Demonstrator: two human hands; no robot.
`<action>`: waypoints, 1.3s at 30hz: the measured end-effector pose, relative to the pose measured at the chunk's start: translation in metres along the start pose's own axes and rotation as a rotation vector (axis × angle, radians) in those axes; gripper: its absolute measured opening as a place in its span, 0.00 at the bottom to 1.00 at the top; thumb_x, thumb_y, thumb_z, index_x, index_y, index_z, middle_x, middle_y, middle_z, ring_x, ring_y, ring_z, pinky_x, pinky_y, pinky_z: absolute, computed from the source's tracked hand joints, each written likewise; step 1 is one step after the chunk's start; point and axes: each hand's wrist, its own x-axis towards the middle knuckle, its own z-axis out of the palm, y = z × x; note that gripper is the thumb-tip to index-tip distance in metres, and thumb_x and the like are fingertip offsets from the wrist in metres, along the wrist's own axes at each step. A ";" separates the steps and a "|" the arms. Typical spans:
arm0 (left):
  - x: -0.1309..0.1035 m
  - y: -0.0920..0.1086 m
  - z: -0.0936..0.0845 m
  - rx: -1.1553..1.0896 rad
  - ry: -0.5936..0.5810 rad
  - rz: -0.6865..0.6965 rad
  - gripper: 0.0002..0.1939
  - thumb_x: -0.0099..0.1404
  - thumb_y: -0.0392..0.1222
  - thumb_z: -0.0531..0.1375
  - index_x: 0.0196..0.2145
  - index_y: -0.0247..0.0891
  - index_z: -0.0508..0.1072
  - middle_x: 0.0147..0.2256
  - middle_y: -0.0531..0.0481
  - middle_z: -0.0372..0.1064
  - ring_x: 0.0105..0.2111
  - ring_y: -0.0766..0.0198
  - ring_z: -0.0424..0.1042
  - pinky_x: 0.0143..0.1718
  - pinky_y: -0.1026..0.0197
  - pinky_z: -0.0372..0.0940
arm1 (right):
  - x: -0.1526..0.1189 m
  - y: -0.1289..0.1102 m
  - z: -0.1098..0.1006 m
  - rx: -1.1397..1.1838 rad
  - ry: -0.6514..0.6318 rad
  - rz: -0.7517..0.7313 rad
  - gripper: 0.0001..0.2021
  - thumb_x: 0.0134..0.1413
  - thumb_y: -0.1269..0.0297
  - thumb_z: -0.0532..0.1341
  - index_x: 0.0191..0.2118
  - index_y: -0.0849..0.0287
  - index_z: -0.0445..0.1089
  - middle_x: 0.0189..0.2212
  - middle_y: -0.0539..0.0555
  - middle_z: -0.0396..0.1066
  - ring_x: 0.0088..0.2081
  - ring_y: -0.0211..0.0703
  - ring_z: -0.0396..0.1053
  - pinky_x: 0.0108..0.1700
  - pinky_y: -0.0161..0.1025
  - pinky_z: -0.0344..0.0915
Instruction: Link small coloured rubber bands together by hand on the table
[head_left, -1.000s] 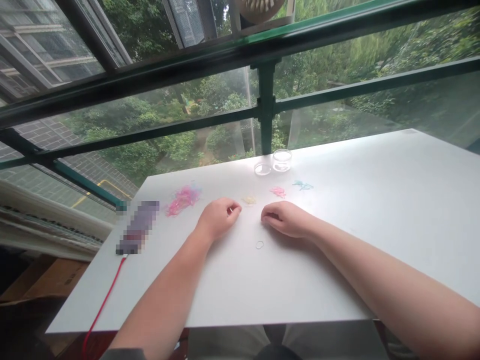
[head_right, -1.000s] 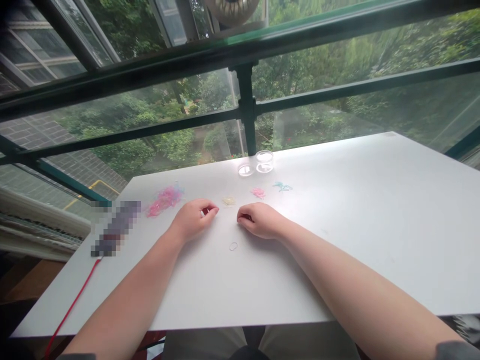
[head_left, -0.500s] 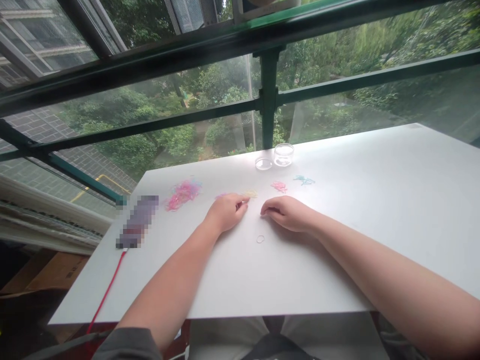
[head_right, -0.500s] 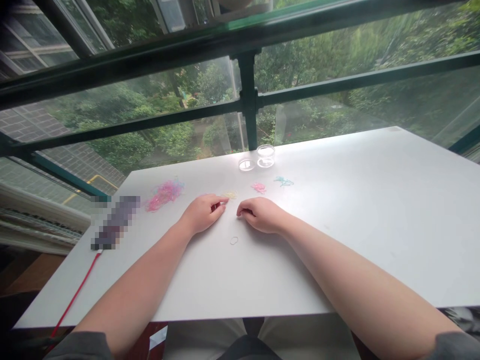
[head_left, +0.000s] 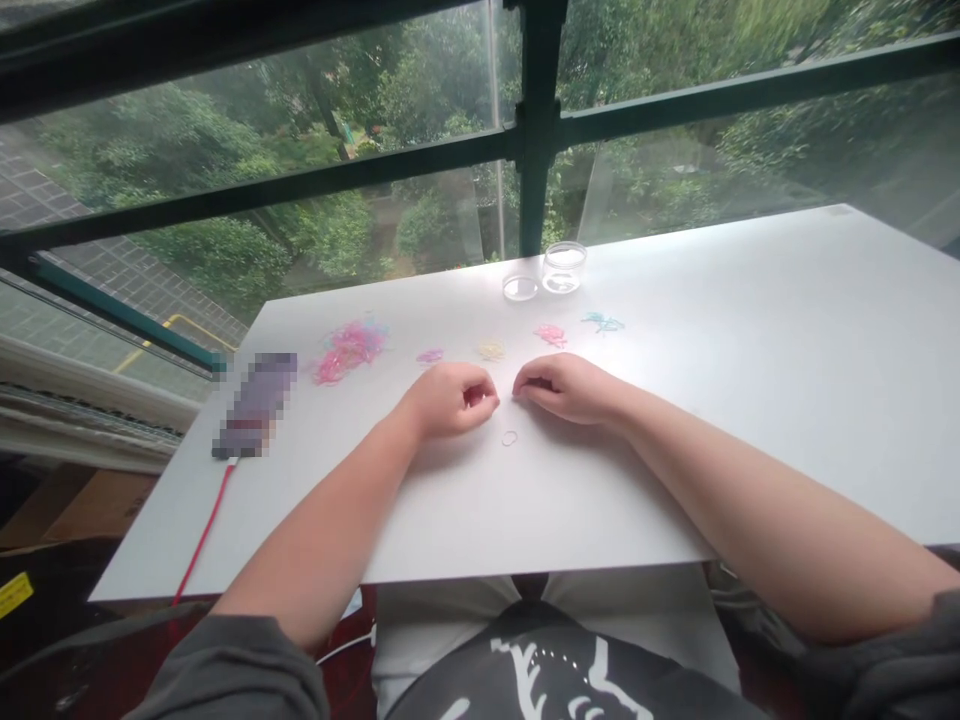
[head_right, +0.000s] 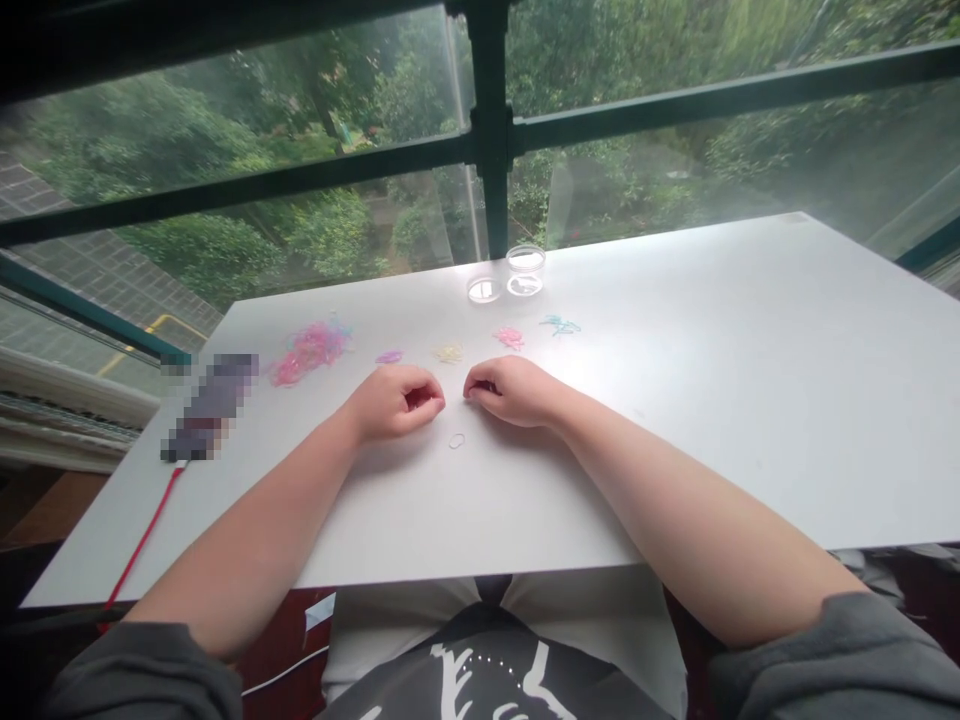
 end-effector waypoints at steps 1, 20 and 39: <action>-0.002 0.005 -0.001 -0.009 -0.048 0.015 0.08 0.56 0.43 0.57 0.27 0.38 0.73 0.21 0.53 0.67 0.22 0.68 0.63 0.26 0.65 0.57 | 0.000 0.000 0.000 0.005 0.000 0.003 0.11 0.50 0.71 0.54 0.34 0.57 0.73 0.32 0.51 0.75 0.32 0.39 0.68 0.36 0.34 0.60; -0.003 0.002 0.007 -0.021 0.011 -0.060 0.07 0.60 0.39 0.53 0.31 0.38 0.70 0.31 0.49 0.70 0.30 0.63 0.68 0.30 0.63 0.62 | -0.003 -0.003 0.000 0.014 -0.011 0.009 0.08 0.51 0.67 0.55 0.33 0.58 0.73 0.27 0.51 0.72 0.27 0.37 0.65 0.31 0.34 0.58; 0.004 0.001 0.021 -0.303 0.245 -0.016 0.06 0.59 0.40 0.58 0.30 0.35 0.73 0.28 0.49 0.72 0.27 0.68 0.69 0.26 0.68 0.62 | -0.002 -0.001 0.010 0.307 0.068 0.039 0.09 0.53 0.61 0.56 0.30 0.61 0.68 0.20 0.48 0.62 0.22 0.33 0.57 0.25 0.32 0.55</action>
